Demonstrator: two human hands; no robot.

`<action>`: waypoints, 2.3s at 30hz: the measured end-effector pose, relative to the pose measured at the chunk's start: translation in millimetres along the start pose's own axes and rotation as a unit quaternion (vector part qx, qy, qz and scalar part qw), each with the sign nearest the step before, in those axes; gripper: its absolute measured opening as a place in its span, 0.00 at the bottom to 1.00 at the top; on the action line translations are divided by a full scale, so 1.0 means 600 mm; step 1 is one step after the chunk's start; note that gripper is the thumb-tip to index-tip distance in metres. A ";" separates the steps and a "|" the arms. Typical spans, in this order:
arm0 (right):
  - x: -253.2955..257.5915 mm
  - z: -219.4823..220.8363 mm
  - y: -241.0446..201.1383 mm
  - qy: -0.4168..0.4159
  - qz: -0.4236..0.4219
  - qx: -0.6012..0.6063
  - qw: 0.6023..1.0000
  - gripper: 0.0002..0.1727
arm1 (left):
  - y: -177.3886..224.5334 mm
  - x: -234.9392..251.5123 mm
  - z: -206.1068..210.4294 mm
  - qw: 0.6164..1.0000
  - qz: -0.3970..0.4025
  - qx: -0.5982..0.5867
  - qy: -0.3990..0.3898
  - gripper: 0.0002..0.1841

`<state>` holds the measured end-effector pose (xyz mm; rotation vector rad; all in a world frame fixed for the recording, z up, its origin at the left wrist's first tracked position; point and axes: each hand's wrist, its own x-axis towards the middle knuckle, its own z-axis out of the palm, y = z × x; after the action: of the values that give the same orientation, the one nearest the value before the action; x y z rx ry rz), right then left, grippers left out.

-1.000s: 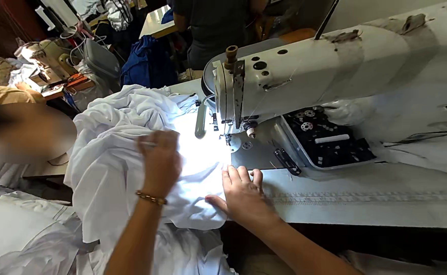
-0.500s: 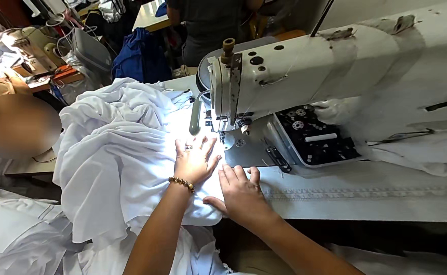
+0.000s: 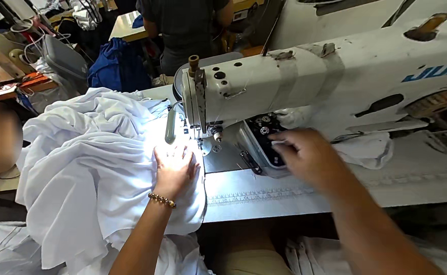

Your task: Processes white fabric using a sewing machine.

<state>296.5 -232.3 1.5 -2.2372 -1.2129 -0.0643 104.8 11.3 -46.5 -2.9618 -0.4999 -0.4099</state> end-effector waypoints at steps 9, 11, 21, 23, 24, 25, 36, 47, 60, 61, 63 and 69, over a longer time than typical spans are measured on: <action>0.061 -0.006 0.063 -0.108 0.063 -0.122 0.985 0.13 | 0.008 -0.026 -0.022 0.998 0.021 -0.050 0.043 0.16; 0.072 0.014 0.066 -0.108 0.043 -0.133 0.984 0.12 | 0.011 -0.034 -0.026 0.997 0.022 -0.049 0.052 0.16; 0.097 0.022 0.038 -0.202 0.030 -0.198 0.959 0.13 | 0.020 -0.058 -0.039 0.995 0.008 -0.069 0.066 0.15; 0.099 0.020 0.035 -0.205 0.025 -0.208 0.956 0.09 | 0.022 -0.061 -0.039 0.995 0.006 -0.075 0.068 0.15; 0.098 0.018 0.035 -0.199 0.025 -0.203 0.958 0.08 | 0.022 -0.063 -0.040 0.995 0.006 -0.077 0.070 0.15; 0.097 0.016 0.038 -0.187 0.022 -0.187 0.964 0.06 | 0.022 -0.064 -0.041 0.994 0.007 -0.079 0.074 0.15; 0.038 -0.024 0.032 0.081 0.170 0.314 0.931 0.01 | 0.082 -0.058 -0.069 0.912 -0.040 -0.396 0.095 0.12; -0.069 0.055 -0.114 -0.024 0.225 0.692 0.685 0.12 | 0.169 -0.043 -0.098 0.708 -0.139 -0.691 0.031 0.07; -0.079 0.094 -0.136 -0.092 0.174 0.697 0.690 0.04 | 0.148 -0.079 -0.109 0.677 -0.188 -0.711 0.033 0.09; -0.080 0.095 -0.136 -0.087 0.171 0.689 0.699 0.03 | 0.147 -0.079 -0.109 0.661 -0.199 -0.723 0.021 0.09; -0.081 0.094 -0.136 -0.082 0.162 0.663 0.726 0.05 | 0.144 -0.080 -0.108 0.624 -0.213 -0.752 -0.005 0.09; -0.082 0.091 -0.125 -0.062 0.065 0.606 0.791 0.05 | 0.127 -0.083 -0.112 0.579 -0.223 -0.780 -0.081 0.12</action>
<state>196.9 -210.2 -23.6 -1.1463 -0.7504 0.7261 68.4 -85.6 -0.9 -4.4970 -1.6384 -1.0846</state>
